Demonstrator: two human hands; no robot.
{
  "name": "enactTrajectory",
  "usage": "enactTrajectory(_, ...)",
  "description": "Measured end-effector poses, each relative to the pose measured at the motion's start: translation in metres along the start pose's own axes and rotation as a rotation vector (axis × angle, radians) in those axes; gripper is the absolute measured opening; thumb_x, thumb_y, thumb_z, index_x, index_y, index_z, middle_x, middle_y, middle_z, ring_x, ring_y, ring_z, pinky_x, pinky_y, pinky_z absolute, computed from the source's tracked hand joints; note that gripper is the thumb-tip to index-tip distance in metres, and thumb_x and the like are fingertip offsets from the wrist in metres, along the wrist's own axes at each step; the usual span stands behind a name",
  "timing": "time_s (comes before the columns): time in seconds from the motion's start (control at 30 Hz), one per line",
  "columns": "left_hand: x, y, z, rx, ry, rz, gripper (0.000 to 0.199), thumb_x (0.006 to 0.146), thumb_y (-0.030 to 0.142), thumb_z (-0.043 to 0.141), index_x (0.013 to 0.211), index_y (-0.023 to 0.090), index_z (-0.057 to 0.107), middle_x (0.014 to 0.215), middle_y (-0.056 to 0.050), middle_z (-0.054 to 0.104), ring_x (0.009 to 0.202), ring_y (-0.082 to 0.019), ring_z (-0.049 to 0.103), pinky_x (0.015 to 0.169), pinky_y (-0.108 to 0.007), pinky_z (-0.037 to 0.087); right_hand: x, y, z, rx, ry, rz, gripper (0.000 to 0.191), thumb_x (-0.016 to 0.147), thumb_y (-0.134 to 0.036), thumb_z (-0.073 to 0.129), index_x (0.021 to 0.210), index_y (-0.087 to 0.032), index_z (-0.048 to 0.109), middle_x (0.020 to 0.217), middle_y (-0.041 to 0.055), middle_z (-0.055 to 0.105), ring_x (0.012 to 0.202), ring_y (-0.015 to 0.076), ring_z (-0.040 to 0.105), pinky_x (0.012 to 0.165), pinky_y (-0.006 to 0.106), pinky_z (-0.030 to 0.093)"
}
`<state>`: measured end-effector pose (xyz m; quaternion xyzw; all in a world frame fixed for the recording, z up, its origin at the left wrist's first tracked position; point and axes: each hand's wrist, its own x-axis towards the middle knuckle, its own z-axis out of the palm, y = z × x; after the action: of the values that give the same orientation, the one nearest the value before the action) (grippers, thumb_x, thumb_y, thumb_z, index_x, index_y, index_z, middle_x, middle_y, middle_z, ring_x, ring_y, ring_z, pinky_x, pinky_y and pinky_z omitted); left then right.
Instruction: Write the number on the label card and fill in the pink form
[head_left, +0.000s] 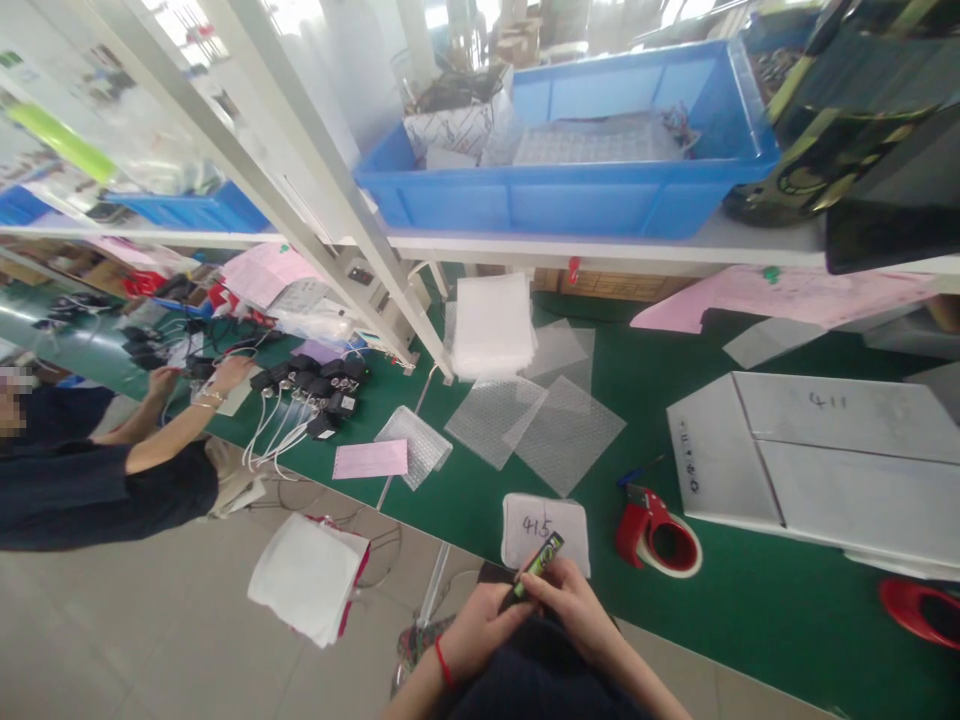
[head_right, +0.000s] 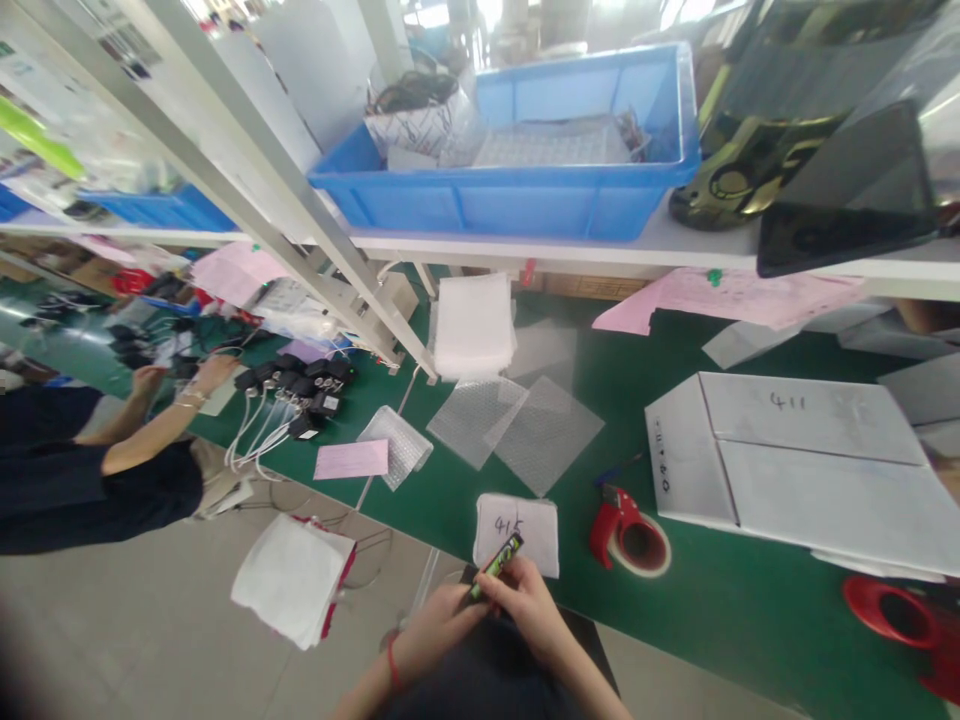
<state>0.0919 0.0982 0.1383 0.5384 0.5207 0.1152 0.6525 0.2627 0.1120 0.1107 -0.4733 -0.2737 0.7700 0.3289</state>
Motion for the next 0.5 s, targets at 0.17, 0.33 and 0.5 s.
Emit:
enactTrajectory(0.17,0.020,-0.010,-0.001,-0.023,0.084,-0.052,0.044,0.096,0.054,0.049,0.089,0.016,0.069,0.087,-0.003,0.071,0.083,-0.020,0.063,0.077,-0.029,0.048,0.012,0.010,0.000,0.018,0.168,-0.043,0.051,0.075,-0.067,0.076,0.086,-0.018,0.071,0.080,0.0062,0.070,0.074,0.0218,0.063,0.065,0.031,0.052)
enactTrajectory(0.33,0.036,-0.047,-0.028,0.065,0.355,-0.157,0.038,0.098,0.054,0.048,0.080,0.021,0.052,0.075,0.001,0.055,0.075,-0.019,0.056,0.077,-0.035,0.046,0.033,0.019,-0.054,-0.090,0.476,-0.061,0.049,0.092,-0.067,0.050,0.081,-0.020,0.059,0.070,0.0027,0.065,0.054,0.0152,0.055,0.049,0.028,0.044)
enactTrajectory(0.5,0.051,-0.083,-0.027,0.035,0.379,-0.306,0.034,0.096,0.048,0.059,0.107,0.016,0.058,0.103,-0.008,0.068,0.091,-0.021,0.066,0.088,-0.041,0.052,0.050,0.024,-0.122,-0.431,0.786,-0.055,0.036,0.098,-0.049,0.061,0.080,-0.018,0.060,0.070,-0.0033,0.060,0.058,0.0116,0.055,0.058,0.027,0.050)
